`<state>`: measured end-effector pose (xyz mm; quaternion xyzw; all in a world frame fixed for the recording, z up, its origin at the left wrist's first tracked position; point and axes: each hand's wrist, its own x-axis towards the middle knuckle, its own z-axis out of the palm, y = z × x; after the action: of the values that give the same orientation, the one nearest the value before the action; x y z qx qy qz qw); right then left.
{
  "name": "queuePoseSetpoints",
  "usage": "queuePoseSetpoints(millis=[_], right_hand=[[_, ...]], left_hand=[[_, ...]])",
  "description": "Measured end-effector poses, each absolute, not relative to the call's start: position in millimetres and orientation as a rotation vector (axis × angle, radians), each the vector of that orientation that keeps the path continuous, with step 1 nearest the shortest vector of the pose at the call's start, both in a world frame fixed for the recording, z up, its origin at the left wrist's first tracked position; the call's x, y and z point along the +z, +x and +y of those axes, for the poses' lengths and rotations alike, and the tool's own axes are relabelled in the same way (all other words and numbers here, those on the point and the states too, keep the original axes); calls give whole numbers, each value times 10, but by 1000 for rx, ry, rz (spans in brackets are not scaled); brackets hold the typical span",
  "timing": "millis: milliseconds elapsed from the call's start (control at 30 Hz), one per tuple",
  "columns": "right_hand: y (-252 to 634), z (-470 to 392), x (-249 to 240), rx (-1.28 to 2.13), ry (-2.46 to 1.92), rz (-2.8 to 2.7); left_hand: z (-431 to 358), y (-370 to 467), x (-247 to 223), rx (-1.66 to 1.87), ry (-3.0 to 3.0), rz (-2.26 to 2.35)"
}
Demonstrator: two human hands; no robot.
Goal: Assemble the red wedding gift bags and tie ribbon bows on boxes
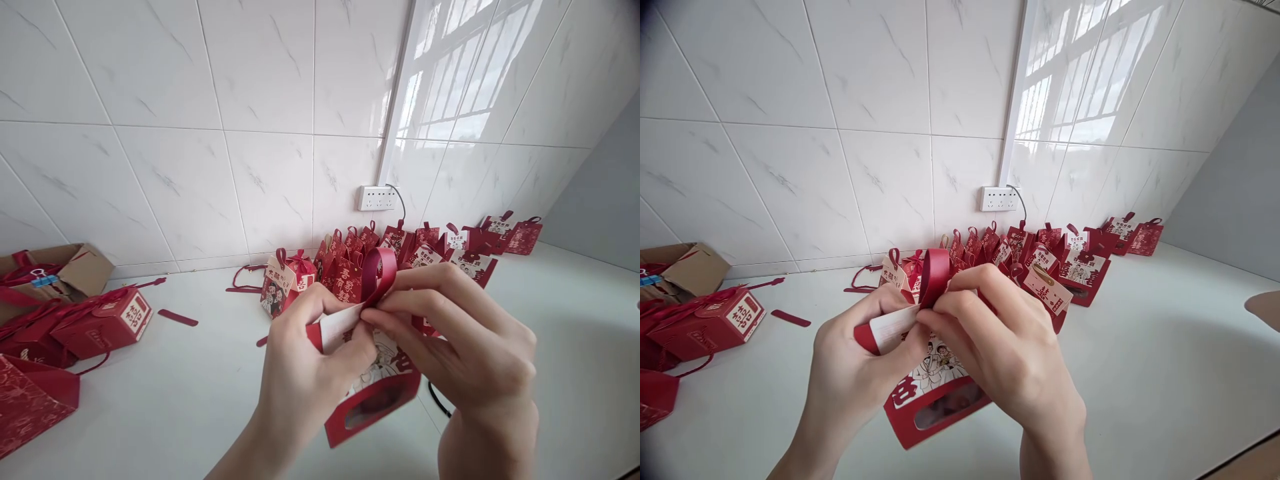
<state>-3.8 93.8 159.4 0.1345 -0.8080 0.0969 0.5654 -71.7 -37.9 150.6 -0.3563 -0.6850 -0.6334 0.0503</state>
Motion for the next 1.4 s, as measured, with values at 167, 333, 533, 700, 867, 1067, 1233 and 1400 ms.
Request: queuePoseSetpoints(millis=[167,333,533,700,867,1067,1233,1400], right_hand=[[-48,933,1583,223,313,-1878],[-47,991,1593,252,367,-1900],[-45,984,1591,221,338,-1872],[-43,955,1588,231,339,-1862],[-47,934,1578,216,317,-1823],[-48,970,1591,189,304,-1819],[-68,995,1613,193,301,-1862],[-87,955,1608,270,323,-1880]], left_hand=[[-361,-711,1518,-2008,-972,-2061],[-351,-748,1527,-2088,-958,-2087],[-353,-743,1502,-2016,-1076,-2104],[-317,-713,1468,-1949,-1049,-2001],[-289,-706,1456,-2013,-1024,-1941],[-300,-734,1457,-2060,-1158,-1960],[-323,-767,1457,-2012,-1218,-2089],[-339,-783,1447,-1925,-1145,-2079]])
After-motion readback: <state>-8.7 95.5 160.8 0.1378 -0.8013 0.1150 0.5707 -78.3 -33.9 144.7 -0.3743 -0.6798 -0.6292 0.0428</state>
